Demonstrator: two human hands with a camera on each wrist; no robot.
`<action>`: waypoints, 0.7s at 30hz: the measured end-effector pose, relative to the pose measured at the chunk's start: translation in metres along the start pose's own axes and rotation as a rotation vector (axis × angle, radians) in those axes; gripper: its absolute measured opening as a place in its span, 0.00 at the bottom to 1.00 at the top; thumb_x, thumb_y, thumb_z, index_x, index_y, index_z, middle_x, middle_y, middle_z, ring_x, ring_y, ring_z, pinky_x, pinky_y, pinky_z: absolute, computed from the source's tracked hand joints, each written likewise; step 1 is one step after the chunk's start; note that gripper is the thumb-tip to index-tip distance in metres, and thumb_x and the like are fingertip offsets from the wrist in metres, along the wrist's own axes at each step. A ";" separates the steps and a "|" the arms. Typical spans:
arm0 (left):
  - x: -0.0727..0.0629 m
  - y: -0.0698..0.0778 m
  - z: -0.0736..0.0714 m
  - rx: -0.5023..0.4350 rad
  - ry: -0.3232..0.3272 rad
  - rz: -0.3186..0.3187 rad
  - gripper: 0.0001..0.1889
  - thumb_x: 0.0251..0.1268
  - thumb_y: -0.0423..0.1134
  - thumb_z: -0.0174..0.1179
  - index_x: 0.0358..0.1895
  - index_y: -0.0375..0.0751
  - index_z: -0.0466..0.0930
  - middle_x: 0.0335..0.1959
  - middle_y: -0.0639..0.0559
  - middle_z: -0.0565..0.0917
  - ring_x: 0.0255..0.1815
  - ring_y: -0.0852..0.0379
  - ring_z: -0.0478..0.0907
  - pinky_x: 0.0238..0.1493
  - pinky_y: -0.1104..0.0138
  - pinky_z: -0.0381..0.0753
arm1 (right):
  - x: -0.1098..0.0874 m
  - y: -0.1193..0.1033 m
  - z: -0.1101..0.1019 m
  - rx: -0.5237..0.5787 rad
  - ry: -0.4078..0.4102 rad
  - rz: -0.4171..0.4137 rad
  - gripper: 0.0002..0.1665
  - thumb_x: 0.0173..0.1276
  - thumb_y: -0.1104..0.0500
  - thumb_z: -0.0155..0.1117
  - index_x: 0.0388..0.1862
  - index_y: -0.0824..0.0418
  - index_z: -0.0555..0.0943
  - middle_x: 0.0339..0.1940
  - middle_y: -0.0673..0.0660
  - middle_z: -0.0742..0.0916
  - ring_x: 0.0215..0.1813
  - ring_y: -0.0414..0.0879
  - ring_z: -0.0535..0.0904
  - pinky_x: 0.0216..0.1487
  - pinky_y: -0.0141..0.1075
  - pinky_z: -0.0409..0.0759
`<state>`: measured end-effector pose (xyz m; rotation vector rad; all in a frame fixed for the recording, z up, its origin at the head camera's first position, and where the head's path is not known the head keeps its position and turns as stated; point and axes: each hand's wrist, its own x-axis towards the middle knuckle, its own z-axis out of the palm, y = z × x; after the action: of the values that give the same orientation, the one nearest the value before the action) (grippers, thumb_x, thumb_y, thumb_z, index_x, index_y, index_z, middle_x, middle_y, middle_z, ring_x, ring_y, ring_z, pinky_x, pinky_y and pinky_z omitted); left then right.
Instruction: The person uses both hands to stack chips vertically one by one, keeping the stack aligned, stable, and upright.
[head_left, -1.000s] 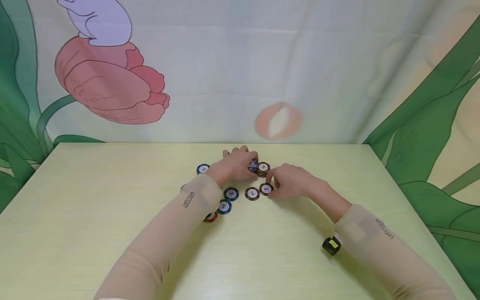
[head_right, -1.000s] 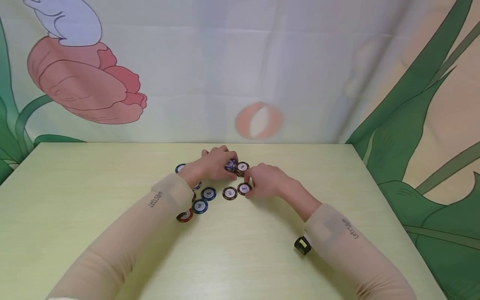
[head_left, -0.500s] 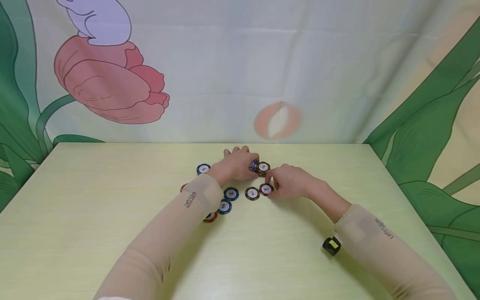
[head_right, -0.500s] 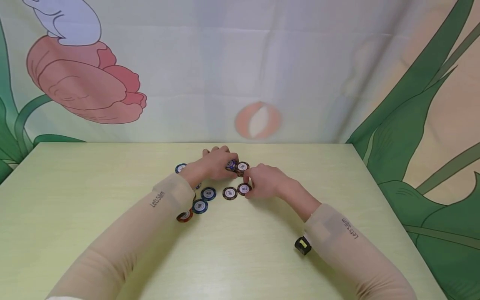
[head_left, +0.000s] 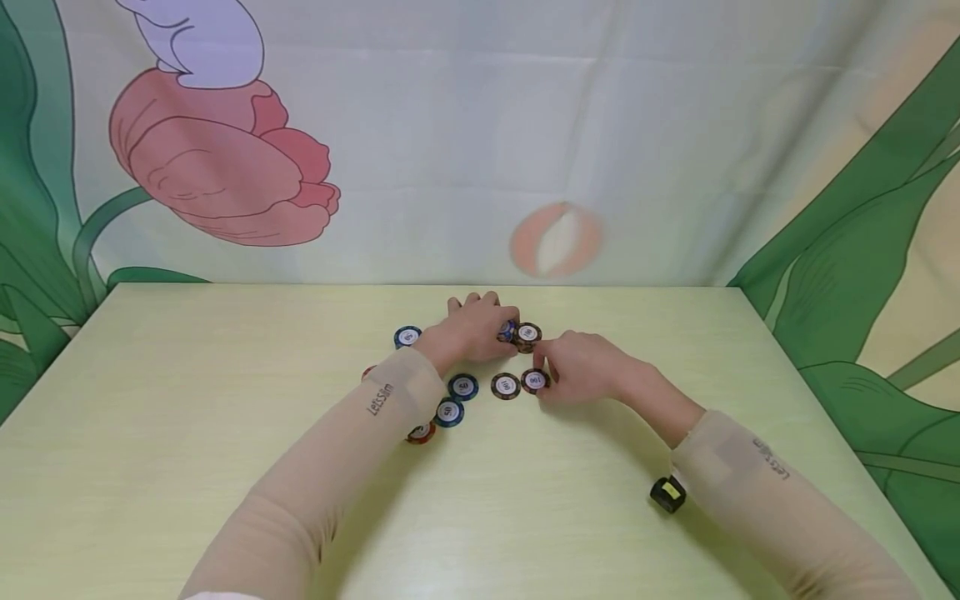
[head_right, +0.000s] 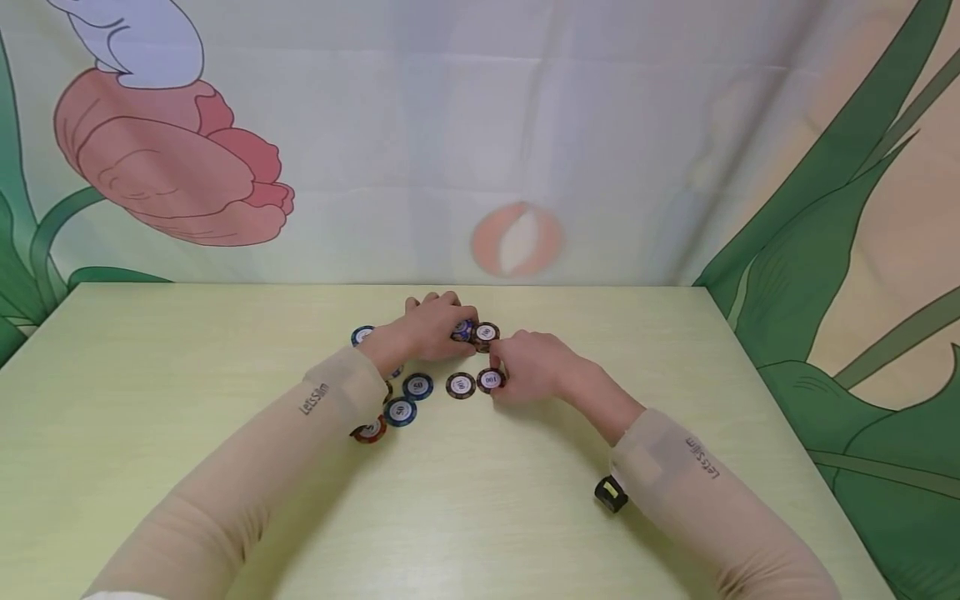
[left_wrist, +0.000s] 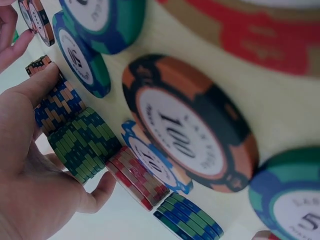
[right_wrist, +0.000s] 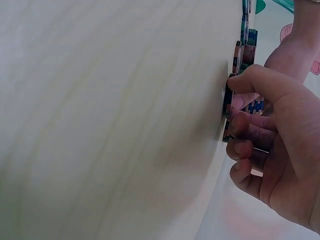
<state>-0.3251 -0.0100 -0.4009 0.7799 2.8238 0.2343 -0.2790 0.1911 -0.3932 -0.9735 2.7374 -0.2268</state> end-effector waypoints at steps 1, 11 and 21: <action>0.000 0.000 0.000 0.001 0.000 0.000 0.26 0.72 0.54 0.64 0.69 0.54 0.75 0.63 0.44 0.72 0.60 0.43 0.67 0.61 0.43 0.62 | -0.001 0.000 0.000 0.004 0.003 0.005 0.13 0.60 0.52 0.72 0.42 0.55 0.82 0.21 0.45 0.81 0.24 0.41 0.76 0.27 0.39 0.74; -0.001 -0.003 0.000 0.000 0.002 0.010 0.27 0.73 0.55 0.63 0.70 0.54 0.74 0.62 0.44 0.73 0.60 0.44 0.67 0.61 0.43 0.62 | -0.004 0.010 -0.007 0.018 0.109 0.036 0.19 0.60 0.48 0.70 0.45 0.56 0.81 0.22 0.44 0.81 0.24 0.41 0.76 0.28 0.39 0.75; -0.002 -0.003 0.001 0.003 0.011 0.015 0.25 0.72 0.55 0.63 0.68 0.55 0.75 0.61 0.45 0.73 0.58 0.44 0.67 0.58 0.45 0.63 | 0.007 0.017 -0.012 0.031 0.177 0.079 0.22 0.60 0.49 0.69 0.50 0.59 0.81 0.23 0.47 0.82 0.23 0.42 0.77 0.26 0.39 0.75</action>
<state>-0.3247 -0.0135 -0.4017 0.8027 2.8307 0.2373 -0.2973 0.2004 -0.3861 -0.8731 2.9160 -0.3565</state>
